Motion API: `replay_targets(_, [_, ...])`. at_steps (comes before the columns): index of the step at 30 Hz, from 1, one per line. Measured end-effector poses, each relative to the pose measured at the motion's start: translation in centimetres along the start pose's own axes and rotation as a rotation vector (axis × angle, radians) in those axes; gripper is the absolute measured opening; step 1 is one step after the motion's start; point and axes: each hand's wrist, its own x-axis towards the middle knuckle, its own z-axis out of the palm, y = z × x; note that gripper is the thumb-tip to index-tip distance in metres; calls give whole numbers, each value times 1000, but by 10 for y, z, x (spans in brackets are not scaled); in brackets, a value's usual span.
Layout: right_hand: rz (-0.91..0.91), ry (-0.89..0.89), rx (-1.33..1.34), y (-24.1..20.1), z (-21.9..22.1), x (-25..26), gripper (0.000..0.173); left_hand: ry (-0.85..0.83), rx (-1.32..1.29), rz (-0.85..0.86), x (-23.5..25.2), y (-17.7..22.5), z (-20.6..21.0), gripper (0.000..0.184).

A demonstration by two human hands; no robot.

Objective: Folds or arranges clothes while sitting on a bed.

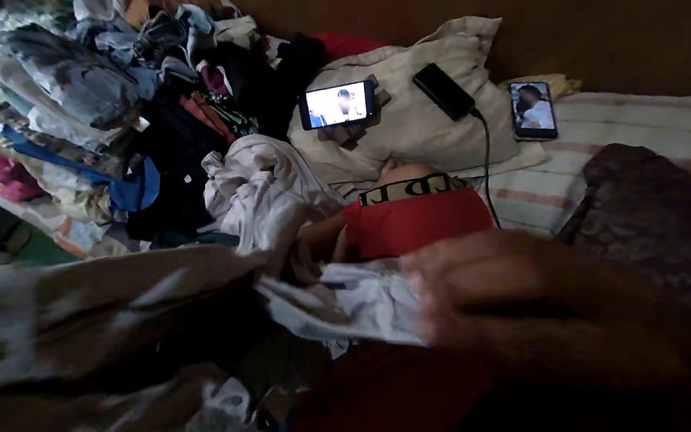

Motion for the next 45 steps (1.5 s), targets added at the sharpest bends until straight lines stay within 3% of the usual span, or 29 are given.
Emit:
replay_targets(1, [-11,0,-34,4,8,0,21,-130,18,33,11,-6,29,22])
replay_targets(3, [-35,-68,-74,12,30,-6,19,-84,81,-17,16,-1,137,20])
replay_targets(4, [-46,-119,-78,16,40,-9,19,-152,86,-40,14,-8,172,18])
replay_targets(6, [-46,-178,-83,24,56,-21,19,-337,34,-81,3,-35,204,13])
replay_targets(8, [-32,-215,-118,30,61,-34,19,-419,-42,-179,-10,-56,218,13])
replay_targets(11, [33,-209,-169,34,64,-48,22,-431,-106,-339,-22,-67,223,14])
replay_targets(16, [68,-113,-229,37,72,-50,17,-454,-106,-369,-19,-69,220,13])
replay_targets(21, [88,-165,-143,39,73,-50,21,-439,-234,-595,-19,-67,215,4])
replay_targets(23, [76,-170,-150,38,72,-53,21,-442,-292,-657,-22,-68,215,9])
replay_targets(25, [45,-144,-191,39,73,-57,20,-449,-317,-650,-24,-68,217,15])
replay_targets(29, [-29,-96,-269,45,75,-66,18,-485,-224,-631,-21,-67,220,8])
replay_targets(33, [33,-106,-307,47,75,-60,22,-445,-271,-671,-17,-72,219,10])
replay_targets(41, [97,-253,-150,51,62,-60,28,-335,-428,-605,-20,-81,226,30])
replay_targets(45, [98,-218,-185,50,56,-64,25,-251,-390,-552,-19,-79,225,40])
